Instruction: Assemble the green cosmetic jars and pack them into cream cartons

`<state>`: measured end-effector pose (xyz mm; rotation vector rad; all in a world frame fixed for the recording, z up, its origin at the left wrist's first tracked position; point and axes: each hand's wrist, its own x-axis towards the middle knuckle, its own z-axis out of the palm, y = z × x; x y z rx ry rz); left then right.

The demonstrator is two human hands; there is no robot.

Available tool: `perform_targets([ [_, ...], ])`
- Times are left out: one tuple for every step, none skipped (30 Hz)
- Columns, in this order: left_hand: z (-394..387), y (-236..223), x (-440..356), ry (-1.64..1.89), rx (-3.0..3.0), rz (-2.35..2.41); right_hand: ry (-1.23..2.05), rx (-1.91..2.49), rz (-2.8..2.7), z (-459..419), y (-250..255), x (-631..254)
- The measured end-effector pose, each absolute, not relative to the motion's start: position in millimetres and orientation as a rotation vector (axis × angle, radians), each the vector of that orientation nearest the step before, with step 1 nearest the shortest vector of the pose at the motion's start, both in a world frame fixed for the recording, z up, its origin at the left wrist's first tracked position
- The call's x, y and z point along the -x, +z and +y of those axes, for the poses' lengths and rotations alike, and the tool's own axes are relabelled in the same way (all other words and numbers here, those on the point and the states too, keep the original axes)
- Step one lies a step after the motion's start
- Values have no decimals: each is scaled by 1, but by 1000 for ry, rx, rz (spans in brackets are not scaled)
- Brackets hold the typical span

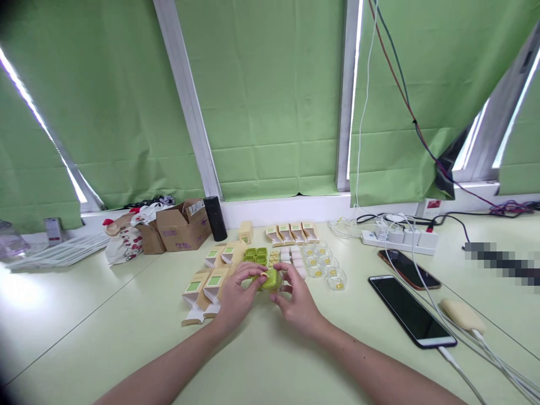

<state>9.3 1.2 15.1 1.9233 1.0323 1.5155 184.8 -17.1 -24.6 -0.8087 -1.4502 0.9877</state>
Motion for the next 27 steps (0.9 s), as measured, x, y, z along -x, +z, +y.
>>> perform_targets([
  [0,15,-10,1501,-1941,1029,962,832,-1451,-16,-25,-185],
  [0,15,-10,1489,-1954,1027,936,852,-1452,-16,-24,-185],
  [-1,15,-10,1477,-1964,1028,911,868,-1454,-15,-24,-186],
  [-1,14,-10,1468,-1968,1031,888,881,-1456,-14,-24,-187],
  [0,13,-9,1457,-1967,1035,867,889,-1461,-13,-23,-188],
  [0,12,-9,1445,-1963,1040,849,894,-1466,-12,-23,-188],
  [1,10,-9,1431,-1958,1042,835,893,-1472,-11,-23,-189],
  [2,9,-8,1416,-1955,1045,825,891,-1479,-10,-23,-190],
  [2,9,-8,1406,-1955,1046,817,889,-1487,-10,-23,-190],
  [3,8,-8,1402,-1959,1047,811,888,-1494,-9,-24,-190],
  [3,8,-8,1405,-1967,1046,805,888,-1500,-8,-24,-191],
  [2,9,-7,1417,-1977,1045,799,889,-1503,-8,-24,-191],
  [1,10,-7,1436,-1986,1041,792,887,-1505,-8,-25,-191],
  [1,11,-7,1459,-1990,1036,786,885,-1505,-7,-25,-191],
  [0,12,-7,1481,-1988,1029,780,883,-1503,-7,-25,-192],
  [-1,14,-6,1501,-1975,1022,776,880,-1502,-7,-25,-192],
  [-1,15,-6,1520,-1953,1017,773,879,-1501,-7,-24,-193],
  [-1,16,-5,1540,-1923,1009,770,879,-1500,-7,-24,-193],
  [0,17,-5,1564,-1885,998,769,879,-1499,-7,-23,-193],
  [2,17,-4,1591,-1839,983,766,877,-1498,-8,-23,-194],
  [4,17,-4,1616,-1786,962,763,874,-1497,-8,-22,-194],
  [7,17,-3,1643,-1725,940,759,868,-1496,-9,-22,-194],
  [10,17,-2,1665,-1658,919,755,862,-1494,-9,-21,-194],
  [13,16,-2,1682,-1591,907,753,857,-1492,-10,-20,-194],
  [17,16,-1,1693,-1527,906,752,851,-1488,-11,-19,-194],
  [20,16,0,1702,-1470,917,754,847,-1485,-12,-18,-194],
  [23,15,1,1707,-1420,935,754,842,-1483,-13,-17,-194],
])
